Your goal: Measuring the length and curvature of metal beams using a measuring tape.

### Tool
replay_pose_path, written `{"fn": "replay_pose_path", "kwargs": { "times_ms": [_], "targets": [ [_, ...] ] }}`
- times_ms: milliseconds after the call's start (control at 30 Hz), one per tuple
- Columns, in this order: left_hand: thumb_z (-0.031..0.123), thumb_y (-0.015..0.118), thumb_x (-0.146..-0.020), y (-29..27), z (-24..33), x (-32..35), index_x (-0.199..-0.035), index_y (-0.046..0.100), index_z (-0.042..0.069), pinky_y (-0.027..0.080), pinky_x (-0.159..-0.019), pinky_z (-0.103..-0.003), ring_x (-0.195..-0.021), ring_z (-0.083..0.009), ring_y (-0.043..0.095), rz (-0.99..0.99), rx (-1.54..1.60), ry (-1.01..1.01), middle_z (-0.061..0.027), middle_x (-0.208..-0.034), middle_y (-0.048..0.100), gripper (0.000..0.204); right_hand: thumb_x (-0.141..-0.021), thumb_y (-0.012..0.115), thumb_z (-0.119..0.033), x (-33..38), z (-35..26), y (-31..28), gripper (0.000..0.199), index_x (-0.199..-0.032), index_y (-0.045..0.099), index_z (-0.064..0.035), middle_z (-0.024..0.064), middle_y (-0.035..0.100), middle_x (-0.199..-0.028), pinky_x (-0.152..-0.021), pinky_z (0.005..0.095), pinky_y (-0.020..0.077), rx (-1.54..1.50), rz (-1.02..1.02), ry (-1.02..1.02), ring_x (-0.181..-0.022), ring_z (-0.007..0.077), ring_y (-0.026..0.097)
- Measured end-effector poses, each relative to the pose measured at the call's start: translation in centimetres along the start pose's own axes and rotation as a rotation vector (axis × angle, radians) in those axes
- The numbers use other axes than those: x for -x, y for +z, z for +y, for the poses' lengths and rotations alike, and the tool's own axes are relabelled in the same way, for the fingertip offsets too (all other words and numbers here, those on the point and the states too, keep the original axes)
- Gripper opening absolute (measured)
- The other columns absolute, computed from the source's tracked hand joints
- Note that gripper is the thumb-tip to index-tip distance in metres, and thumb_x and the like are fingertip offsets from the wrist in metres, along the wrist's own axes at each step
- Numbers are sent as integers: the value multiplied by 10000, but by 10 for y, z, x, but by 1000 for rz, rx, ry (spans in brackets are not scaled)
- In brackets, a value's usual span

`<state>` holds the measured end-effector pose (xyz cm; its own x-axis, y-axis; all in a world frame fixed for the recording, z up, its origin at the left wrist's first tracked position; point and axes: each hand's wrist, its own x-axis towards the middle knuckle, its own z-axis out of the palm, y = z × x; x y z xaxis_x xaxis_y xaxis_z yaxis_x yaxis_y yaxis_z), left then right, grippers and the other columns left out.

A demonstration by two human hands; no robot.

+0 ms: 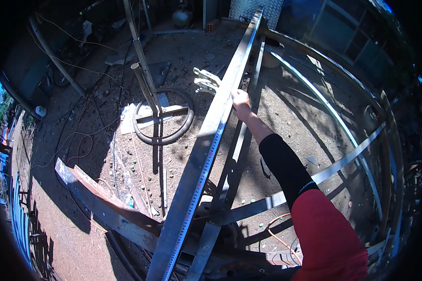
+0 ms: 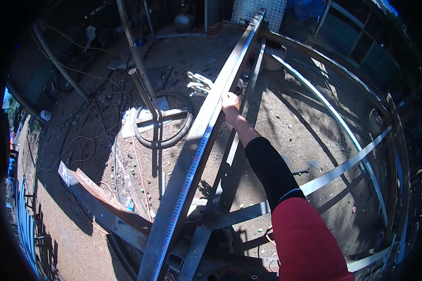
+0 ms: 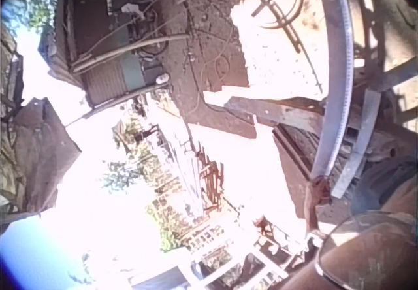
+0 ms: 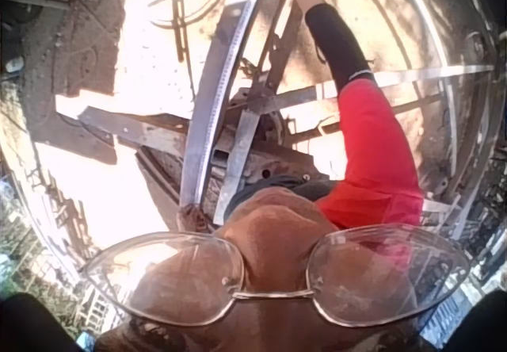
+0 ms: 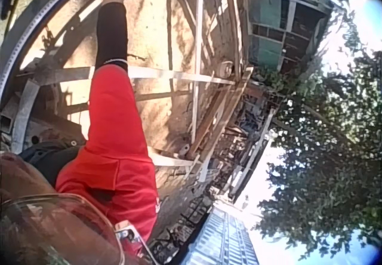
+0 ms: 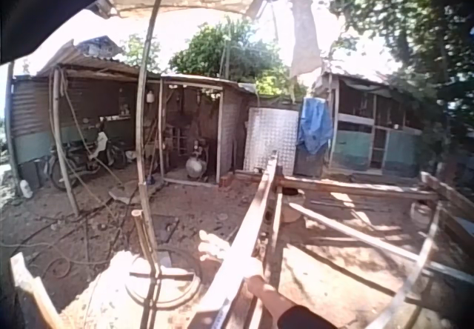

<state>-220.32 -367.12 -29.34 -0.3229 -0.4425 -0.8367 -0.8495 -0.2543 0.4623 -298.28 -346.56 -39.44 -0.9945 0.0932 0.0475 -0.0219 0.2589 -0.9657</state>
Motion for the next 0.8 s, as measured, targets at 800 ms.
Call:
{"fn": "replay_pose_path", "kwargs": {
  "times_ms": [800],
  "targets": [
    [139, 545, -959, -9, 22, 6, -695, 580, 12, 376, -351, -284, -418, -145, 484, -6, -52, 38, -89, -610, 587, 296, -824, 610, -219, -4, 11, 10, 224, -854, 689, -12, 139, 680, -753, -685, 376, 507, 42, -55, -5, -732, 213, 662]
  ]
}}
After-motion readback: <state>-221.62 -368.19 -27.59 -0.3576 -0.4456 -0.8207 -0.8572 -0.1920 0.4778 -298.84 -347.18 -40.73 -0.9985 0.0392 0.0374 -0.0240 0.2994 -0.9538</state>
